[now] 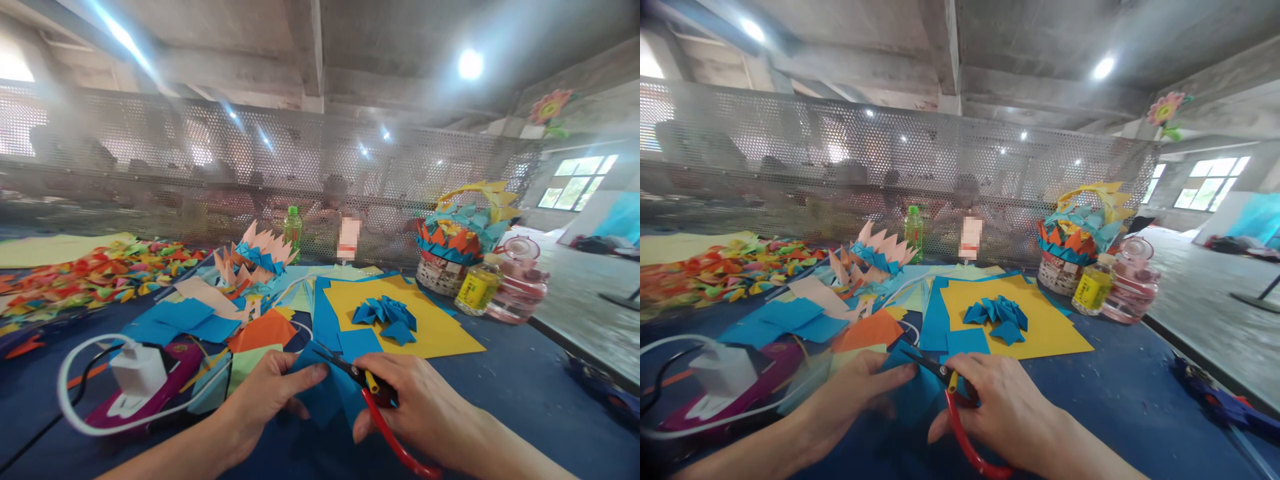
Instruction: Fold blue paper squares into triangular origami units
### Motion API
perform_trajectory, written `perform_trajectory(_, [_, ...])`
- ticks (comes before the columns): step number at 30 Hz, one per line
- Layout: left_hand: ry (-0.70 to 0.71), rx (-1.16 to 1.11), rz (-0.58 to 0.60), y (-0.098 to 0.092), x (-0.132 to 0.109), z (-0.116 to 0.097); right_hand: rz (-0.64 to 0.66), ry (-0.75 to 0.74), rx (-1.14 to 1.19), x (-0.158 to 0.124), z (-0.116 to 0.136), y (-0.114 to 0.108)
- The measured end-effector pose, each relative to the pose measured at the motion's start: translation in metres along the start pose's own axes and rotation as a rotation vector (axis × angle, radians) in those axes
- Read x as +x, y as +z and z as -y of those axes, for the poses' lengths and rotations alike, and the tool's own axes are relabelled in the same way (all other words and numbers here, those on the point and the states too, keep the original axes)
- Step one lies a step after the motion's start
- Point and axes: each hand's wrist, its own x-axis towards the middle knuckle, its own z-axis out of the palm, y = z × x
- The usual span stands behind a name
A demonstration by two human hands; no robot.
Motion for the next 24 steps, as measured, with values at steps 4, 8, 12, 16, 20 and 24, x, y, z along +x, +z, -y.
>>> perform_trajectory(4, [-0.004,-0.007,-0.001,0.0004,-0.0002,-0.0003,-0.003,-0.005,-0.002,0.0002,-0.0015,0.0012])
perform_trajectory(8, [-0.007,-0.014,0.002,0.0003,0.0007,0.0009,-0.003,-0.019,-0.004,0.0005,-0.0024,0.0024])
perform_trajectory(12, [-0.013,-0.015,0.003,0.0001,0.0009,0.0021,-0.01,-0.025,0.009,-0.0005,-0.0031,0.0036])
perform_trajectory(16, [-0.016,-0.013,0.008,0.0003,0.0004,0.0021,-0.006,-0.025,0.007,-0.0015,-0.0037,0.0051])
perform_trajectory(20, [-0.007,-0.019,0.028,0.0004,0.0,0.0019,0.001,-0.027,0.024,-0.0013,-0.0044,0.0061])
perform_trajectory(24, [0.003,-0.023,0.036,0.0001,-0.0002,0.0022,-0.001,-0.031,0.007,-0.0008,-0.0059,0.0073])
